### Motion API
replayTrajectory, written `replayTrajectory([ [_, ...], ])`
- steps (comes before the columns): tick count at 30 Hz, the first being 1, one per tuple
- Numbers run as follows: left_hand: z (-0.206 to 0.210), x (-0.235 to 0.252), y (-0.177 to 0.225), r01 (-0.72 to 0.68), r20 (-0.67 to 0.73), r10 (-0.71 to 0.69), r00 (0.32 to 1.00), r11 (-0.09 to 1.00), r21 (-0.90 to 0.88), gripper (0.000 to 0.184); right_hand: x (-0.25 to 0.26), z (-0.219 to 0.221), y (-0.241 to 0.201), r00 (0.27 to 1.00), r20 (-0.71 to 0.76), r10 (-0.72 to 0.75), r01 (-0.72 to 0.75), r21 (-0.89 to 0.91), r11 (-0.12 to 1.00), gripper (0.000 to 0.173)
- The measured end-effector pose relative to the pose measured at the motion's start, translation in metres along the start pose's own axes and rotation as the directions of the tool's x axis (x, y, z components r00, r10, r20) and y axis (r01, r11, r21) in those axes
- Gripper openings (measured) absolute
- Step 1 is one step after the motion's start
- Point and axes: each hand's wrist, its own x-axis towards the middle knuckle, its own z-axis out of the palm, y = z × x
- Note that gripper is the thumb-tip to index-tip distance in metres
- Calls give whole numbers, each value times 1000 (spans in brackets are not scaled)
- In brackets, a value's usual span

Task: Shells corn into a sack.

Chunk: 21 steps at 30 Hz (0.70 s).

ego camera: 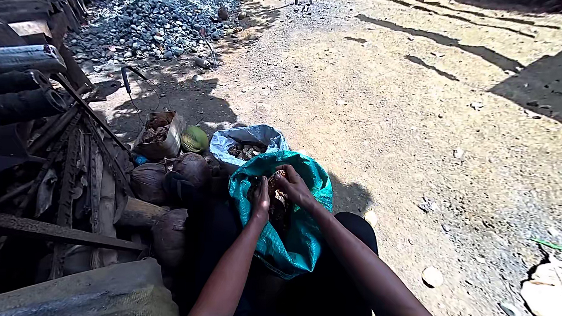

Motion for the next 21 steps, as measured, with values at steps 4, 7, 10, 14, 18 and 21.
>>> replayTrajectory([
  [4,-1,2,1,42,13,-42,999,997,-62,48,0,3,-1,1000,5,-12,12,-34,999,36],
  [7,1,0,2,20,13,-19,1000,998,-57,46,0,4,0,1000,-18,3,-3,-37,999,38],
  [10,1,-3,1,-19,41,20,999,1000,-25,45,0,3,2,999,-26,25,-25,-26,999,37],
  [14,-1,-4,-3,-120,114,115,987,992,36,41,0,-2,0,997,-28,69,-68,36,997,37],
  [18,1,-6,3,-1,18,1,1000,1000,7,50,0,-2,0,999,1,43,-43,9,999,36],
  [21,-1,-4,3,6,32,-8,999,999,51,55,0,-1,1,999,43,-9,10,-29,1000,37],
])
